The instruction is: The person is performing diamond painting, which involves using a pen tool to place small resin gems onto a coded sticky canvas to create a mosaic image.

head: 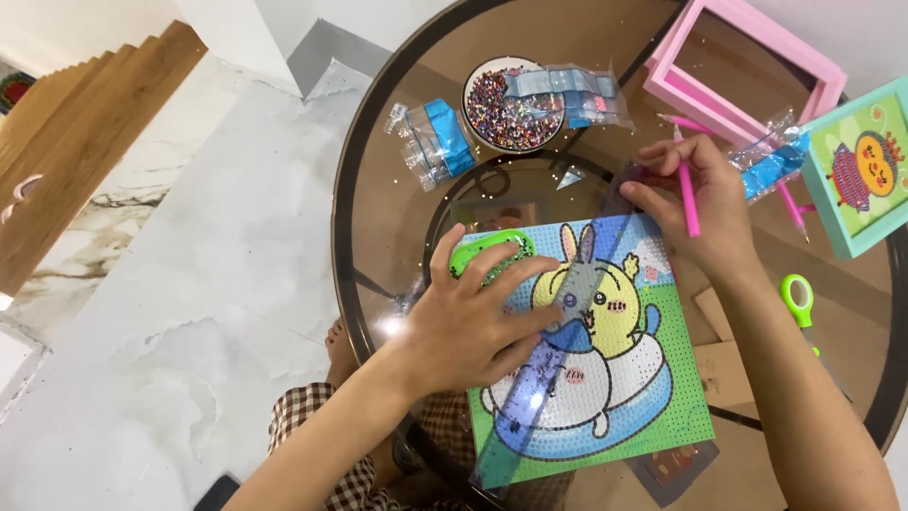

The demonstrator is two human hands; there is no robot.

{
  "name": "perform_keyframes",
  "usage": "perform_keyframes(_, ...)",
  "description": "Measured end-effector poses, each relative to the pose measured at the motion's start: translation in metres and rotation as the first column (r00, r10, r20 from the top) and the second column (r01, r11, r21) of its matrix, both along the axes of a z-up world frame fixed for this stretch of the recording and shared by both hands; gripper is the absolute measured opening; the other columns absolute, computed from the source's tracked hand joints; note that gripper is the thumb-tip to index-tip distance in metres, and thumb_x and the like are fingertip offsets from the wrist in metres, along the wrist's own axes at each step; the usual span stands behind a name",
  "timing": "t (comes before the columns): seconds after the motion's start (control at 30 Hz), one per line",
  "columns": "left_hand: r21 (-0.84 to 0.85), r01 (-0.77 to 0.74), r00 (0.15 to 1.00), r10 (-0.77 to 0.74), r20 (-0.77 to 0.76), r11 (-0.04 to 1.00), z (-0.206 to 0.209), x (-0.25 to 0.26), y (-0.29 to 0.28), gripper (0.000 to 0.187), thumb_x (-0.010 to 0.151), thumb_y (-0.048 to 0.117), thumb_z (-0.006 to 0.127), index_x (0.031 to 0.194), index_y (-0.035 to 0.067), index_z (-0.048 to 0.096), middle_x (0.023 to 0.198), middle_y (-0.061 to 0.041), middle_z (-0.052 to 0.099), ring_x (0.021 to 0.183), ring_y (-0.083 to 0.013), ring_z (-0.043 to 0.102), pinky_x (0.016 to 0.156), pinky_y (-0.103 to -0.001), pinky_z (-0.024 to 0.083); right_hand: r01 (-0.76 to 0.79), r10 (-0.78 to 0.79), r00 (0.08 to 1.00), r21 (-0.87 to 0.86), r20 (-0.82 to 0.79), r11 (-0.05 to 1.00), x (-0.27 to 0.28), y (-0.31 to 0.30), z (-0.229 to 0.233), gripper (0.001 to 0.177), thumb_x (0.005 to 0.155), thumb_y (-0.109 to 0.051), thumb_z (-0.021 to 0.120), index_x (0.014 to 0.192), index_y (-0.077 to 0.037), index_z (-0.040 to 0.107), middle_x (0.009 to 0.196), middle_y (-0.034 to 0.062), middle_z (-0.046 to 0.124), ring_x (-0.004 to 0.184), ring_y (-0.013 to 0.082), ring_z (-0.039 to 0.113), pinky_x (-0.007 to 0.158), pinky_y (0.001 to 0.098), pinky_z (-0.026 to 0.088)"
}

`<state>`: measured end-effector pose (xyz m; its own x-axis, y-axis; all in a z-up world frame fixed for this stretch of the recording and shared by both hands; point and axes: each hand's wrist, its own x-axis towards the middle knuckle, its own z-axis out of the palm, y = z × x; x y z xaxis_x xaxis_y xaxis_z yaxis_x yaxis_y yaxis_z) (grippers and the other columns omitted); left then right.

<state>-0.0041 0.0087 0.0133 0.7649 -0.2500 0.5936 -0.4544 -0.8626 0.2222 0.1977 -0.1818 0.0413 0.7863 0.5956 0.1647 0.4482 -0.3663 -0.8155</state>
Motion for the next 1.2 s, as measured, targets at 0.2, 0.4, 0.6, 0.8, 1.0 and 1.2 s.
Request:
perform_keyframes(0.2, 0.030, 0.011, 1.000, -0.012, 0.010, 0.999, 0.002, 0.004, -0.002, 0.014, 0.087, 0.032, 0.066, 0.099, 0.029, 0.071, 0.136, -0.001, 0.049, 0.127, -0.0299, 0.046, 0.107, -0.065, 0.016, -0.032, 0.041, 0.988, -0.063, 0.150, 0.998, -0.001, -0.004, 0.000, 0.030, 0.087, 0.002, 0.069, 0.089, -0.008, 0.041, 0.114, 0.0163, 0.061, 0.114, 0.0273, 0.061, 0.088, 0.0345, 0.054)
perform_keyframes(0.4, 0.035, -0.152, 0.987, 0.150, 0.055, 0.988, 0.004, 0.000, 0.002, 0.054, 0.087, 0.061, 0.055, 0.132, 0.030, 0.054, 0.136, -0.007, 0.051, 0.122, -0.0287, 0.047, 0.107, -0.056, 0.018, 0.075, -0.083, 0.996, -0.165, -0.043, 0.984, -0.021, -0.042, 0.054, 0.038, 0.077, 0.002, 0.071, 0.089, -0.010, 0.037, 0.122, 0.0088, 0.059, 0.102, 0.0167, 0.062, 0.087, 0.0297, 0.052)
perform_keyframes(0.6, -0.074, -0.330, 0.940, 0.335, 0.065, 0.941, -0.002, 0.009, 0.004, 0.062, 0.078, 0.062, 0.063, 0.125, 0.020, 0.060, 0.133, -0.003, 0.049, 0.126, -0.0213, 0.037, 0.110, -0.053, 0.009, 0.113, -0.196, 0.980, -0.706, -0.038, 0.699, -0.031, -0.097, 0.045, 0.028, 0.075, -0.021, 0.075, 0.084, -0.008, 0.051, 0.122, 0.0015, 0.067, 0.083, 0.0225, 0.077, 0.071, 0.0428, 0.062)
perform_keyframes(0.8, 0.019, -0.353, 0.858, 0.331, -0.392, 0.936, 0.005, 0.006, 0.007, 0.109, 0.061, 0.085, 0.057, 0.147, 0.025, 0.031, 0.130, -0.002, 0.046, 0.127, -0.0278, 0.034, 0.103, -0.072, 0.001, 0.149, -0.218, 0.976, -0.651, -0.026, 0.744, -0.036, -0.111, 0.034, 0.033, 0.074, -0.016, 0.078, 0.081, -0.008, 0.047, 0.116, 0.0005, 0.071, 0.074, 0.0207, 0.075, 0.067, 0.0348, 0.054)
perform_keyframes(1.0, 0.043, -0.326, 0.899, 0.324, -0.295, 0.944, 0.005, 0.006, 0.009, 0.110, 0.059, 0.082, 0.066, 0.148, 0.026, 0.033, 0.117, 0.001, 0.054, 0.117, -0.0248, 0.045, 0.106, -0.069, 0.006, 0.157, -0.241, 0.970, -0.708, -0.019, 0.688, -0.040, -0.113, 0.039, 0.029, 0.083, -0.023, 0.070, 0.079, -0.009, 0.045, 0.114, -0.0058, 0.073, 0.069, 0.0183, 0.074, 0.063, 0.0351, 0.049)
perform_keyframes(1.2, 0.007, -0.244, 0.923, 0.235, -0.306, 0.970, 0.007, 0.004, 0.010, 0.110, 0.061, 0.079, 0.068, 0.148, 0.023, 0.031, 0.118, 0.002, 0.058, 0.116, -0.0263, 0.048, 0.107, -0.069, 0.003, 0.114, -0.158, 0.988, -0.687, -0.001, 0.718, -0.047, -0.103, 0.037, 0.023, 0.085, -0.028, 0.066, 0.079, -0.009, 0.053, 0.106, 0.0001, 0.076, 0.071, 0.0179, 0.077, 0.064, 0.0341, 0.056)
